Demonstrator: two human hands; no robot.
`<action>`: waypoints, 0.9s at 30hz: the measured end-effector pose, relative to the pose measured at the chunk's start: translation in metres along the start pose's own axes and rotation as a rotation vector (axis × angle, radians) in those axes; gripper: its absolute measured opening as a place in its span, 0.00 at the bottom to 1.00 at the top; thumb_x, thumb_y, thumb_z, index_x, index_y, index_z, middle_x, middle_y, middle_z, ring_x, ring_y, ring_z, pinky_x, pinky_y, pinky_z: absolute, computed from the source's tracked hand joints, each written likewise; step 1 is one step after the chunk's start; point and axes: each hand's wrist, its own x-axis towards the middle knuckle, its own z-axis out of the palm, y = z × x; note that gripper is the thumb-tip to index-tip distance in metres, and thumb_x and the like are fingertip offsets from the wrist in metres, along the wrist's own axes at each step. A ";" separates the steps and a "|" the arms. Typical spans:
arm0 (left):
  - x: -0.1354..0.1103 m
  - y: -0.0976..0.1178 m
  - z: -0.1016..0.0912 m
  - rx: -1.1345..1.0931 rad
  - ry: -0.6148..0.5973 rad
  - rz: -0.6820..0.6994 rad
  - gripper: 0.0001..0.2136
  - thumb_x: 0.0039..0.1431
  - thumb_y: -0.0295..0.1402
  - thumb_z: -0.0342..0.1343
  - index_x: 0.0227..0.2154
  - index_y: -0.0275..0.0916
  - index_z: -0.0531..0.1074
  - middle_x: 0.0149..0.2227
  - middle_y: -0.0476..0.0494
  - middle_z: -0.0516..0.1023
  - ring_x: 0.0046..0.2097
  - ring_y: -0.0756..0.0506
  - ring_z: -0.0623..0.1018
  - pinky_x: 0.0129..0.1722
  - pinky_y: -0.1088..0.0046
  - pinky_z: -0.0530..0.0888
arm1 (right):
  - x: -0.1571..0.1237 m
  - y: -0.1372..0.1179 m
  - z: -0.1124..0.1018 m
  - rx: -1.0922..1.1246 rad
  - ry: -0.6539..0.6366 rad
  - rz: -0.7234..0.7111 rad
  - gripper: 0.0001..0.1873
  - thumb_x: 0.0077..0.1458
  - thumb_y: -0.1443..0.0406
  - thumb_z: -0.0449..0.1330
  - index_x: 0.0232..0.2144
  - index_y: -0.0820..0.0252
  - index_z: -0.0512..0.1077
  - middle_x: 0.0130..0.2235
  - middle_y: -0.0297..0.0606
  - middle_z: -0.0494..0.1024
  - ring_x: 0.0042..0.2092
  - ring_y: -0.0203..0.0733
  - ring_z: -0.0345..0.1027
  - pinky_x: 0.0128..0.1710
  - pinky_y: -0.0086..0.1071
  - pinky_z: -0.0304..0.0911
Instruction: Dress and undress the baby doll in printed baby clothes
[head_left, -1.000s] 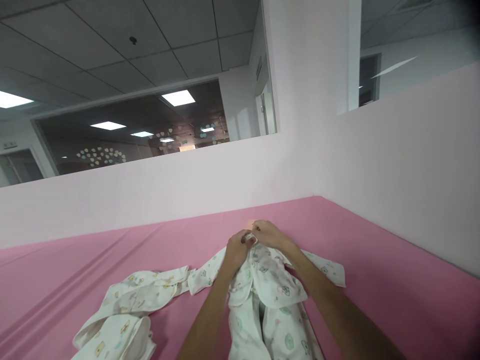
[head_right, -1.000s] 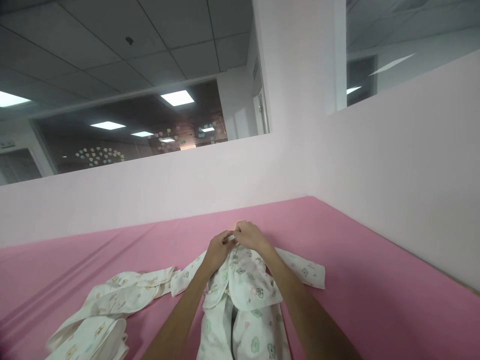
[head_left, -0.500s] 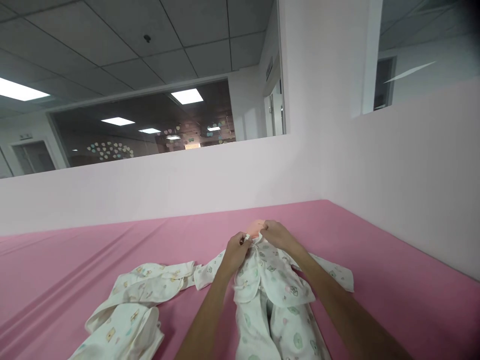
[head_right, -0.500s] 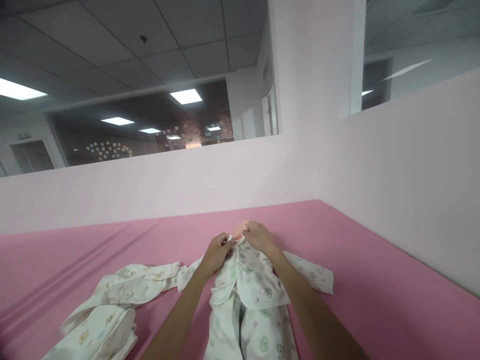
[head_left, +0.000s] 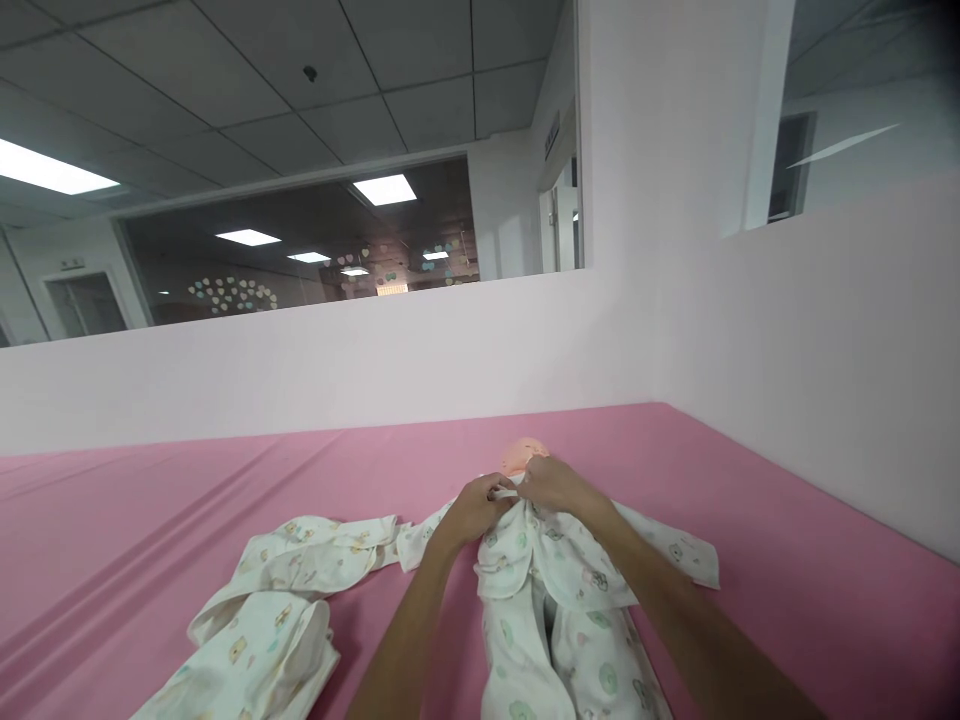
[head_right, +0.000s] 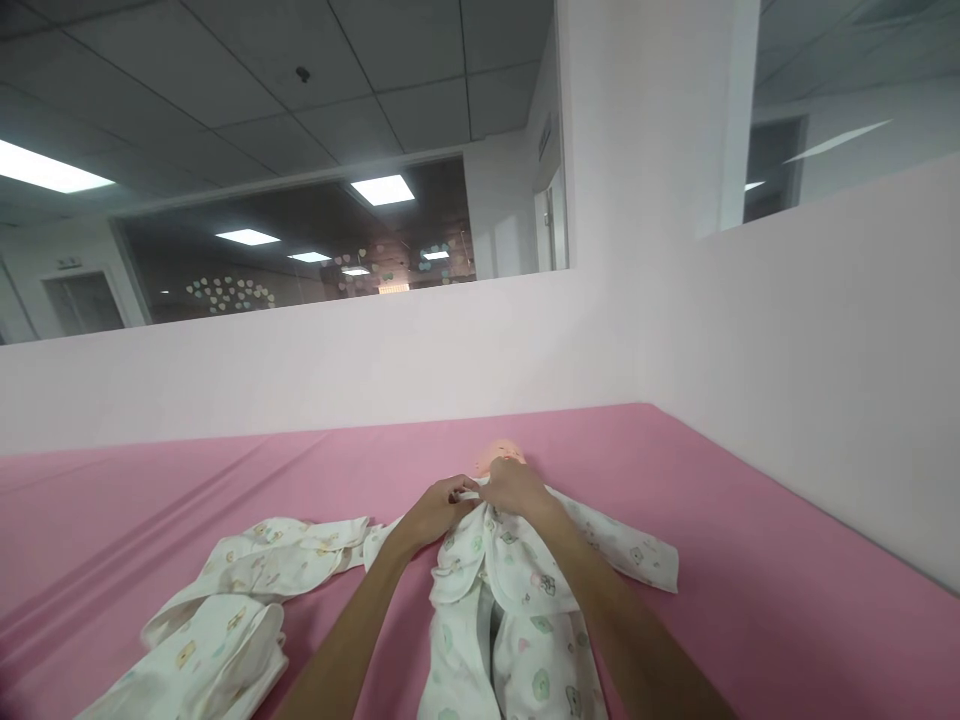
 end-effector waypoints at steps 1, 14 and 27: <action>0.000 0.000 0.001 0.009 0.002 0.001 0.14 0.54 0.41 0.54 0.40 0.39 0.74 0.34 0.47 0.75 0.31 0.49 0.70 0.29 0.74 0.65 | 0.001 0.001 0.000 -0.001 -0.009 -0.004 0.11 0.47 0.64 0.58 0.17 0.59 0.63 0.21 0.33 0.69 0.24 0.34 0.61 0.23 0.28 0.48; 0.004 0.006 0.007 0.048 0.083 0.061 0.09 0.53 0.36 0.52 0.22 0.38 0.68 0.24 0.54 0.63 0.25 0.53 0.60 0.26 0.75 0.58 | 0.001 0.003 -0.009 0.215 -0.062 -0.064 0.14 0.44 0.67 0.52 0.15 0.56 0.49 0.16 0.28 0.53 0.20 0.32 0.49 0.20 0.29 0.44; 0.002 0.004 0.002 -0.324 0.059 0.008 0.08 0.55 0.36 0.52 0.34 0.38 0.71 0.24 0.53 0.64 0.26 0.53 0.63 0.26 0.77 0.59 | 0.000 0.010 -0.020 0.259 -0.078 -0.038 0.16 0.41 0.71 0.53 0.12 0.57 0.49 0.14 0.28 0.52 0.19 0.31 0.46 0.20 0.29 0.42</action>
